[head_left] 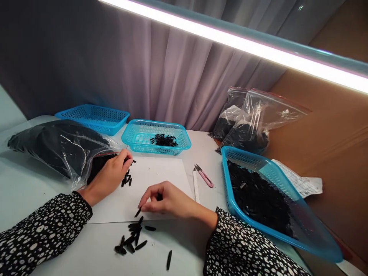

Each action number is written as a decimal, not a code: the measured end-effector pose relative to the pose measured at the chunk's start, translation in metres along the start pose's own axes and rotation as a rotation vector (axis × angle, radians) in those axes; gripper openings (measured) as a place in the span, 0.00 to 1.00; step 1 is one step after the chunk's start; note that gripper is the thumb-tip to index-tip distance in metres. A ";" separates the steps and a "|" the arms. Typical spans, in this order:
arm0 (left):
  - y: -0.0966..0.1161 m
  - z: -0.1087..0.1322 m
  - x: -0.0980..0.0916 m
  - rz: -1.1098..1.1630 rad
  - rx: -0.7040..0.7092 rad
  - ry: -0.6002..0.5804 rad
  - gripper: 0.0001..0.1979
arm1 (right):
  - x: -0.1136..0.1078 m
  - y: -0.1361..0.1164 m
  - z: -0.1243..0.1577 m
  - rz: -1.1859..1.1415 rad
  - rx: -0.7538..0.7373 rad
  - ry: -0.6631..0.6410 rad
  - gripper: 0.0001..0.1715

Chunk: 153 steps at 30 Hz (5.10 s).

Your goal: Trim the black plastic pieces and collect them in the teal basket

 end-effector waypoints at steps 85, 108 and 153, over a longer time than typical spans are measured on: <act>0.007 0.025 0.055 1.060 -0.494 -0.120 0.10 | -0.031 0.017 -0.005 -0.532 -0.079 0.510 0.16; 0.011 0.025 0.056 0.928 -0.382 -0.018 0.15 | -0.028 0.006 0.005 0.279 -0.300 0.676 0.08; 0.010 0.028 0.059 0.788 -0.229 -0.245 0.14 | -0.036 0.021 -0.004 -0.331 -0.166 0.556 0.08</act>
Point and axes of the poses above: each hand's wrist, its own z-axis away from the middle knuckle, its own x-axis out of the palm, y = z × x, the point moved 4 cm from there along -z, towards the middle knuckle, and after that the axes turned 8 degrees about x, right-handed, at the moved point
